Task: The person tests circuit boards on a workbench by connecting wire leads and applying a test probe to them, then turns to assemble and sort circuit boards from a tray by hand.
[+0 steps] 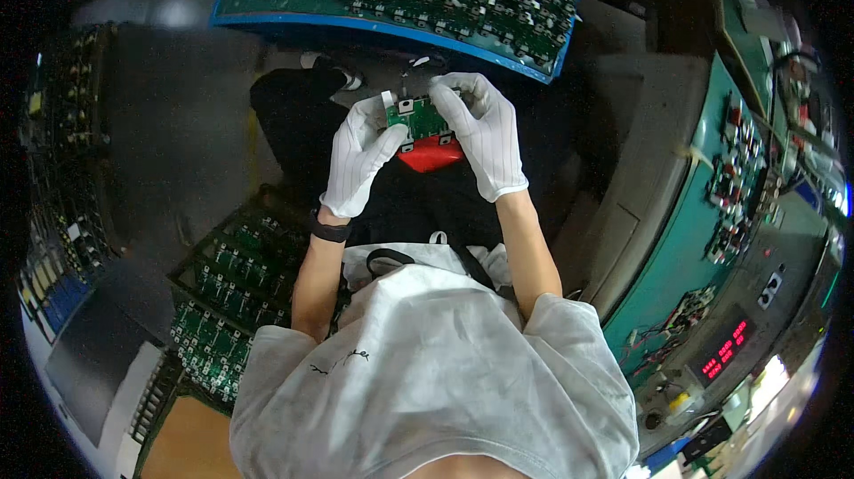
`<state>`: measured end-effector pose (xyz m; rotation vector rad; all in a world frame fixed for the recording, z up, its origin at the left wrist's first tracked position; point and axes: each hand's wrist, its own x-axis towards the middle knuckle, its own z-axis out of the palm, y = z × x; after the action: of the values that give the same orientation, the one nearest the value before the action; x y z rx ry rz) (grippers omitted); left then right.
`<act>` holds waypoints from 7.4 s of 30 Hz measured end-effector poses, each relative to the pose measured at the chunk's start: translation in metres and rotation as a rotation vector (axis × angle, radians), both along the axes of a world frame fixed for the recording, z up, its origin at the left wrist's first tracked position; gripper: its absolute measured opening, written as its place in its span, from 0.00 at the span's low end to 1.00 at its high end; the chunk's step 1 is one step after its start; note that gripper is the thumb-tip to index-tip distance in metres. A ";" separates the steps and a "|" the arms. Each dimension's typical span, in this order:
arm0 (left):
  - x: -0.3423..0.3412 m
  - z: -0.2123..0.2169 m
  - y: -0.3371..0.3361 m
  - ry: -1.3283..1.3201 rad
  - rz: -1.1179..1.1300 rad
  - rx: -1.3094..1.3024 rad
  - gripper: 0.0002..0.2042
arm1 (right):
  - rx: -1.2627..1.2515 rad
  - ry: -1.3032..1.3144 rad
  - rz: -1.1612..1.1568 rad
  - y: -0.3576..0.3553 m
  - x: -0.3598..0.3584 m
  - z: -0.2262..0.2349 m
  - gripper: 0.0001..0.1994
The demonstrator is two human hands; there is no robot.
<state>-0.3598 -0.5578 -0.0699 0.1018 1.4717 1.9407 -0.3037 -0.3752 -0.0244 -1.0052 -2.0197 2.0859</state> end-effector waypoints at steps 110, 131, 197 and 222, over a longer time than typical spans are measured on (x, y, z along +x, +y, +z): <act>-0.363 -0.219 0.065 0.948 0.176 -1.012 0.18 | 1.035 0.031 0.918 0.071 -0.477 -0.112 0.20; -0.355 -0.232 0.062 1.040 0.216 -1.057 0.26 | 0.522 -0.347 0.706 0.087 -0.004 -0.040 0.09; -0.080 -0.007 0.180 0.248 -0.469 0.705 0.33 | 0.643 0.251 0.622 0.178 -0.012 0.163 0.16; -0.343 -0.196 -0.008 0.718 0.395 -0.741 0.22 | 0.573 -0.081 0.921 0.031 -0.410 -0.105 0.22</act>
<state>-0.7028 -0.5660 -0.2664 0.1929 2.7812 1.5593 -0.7138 -0.3437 -0.1294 -0.0311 -3.2354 1.4666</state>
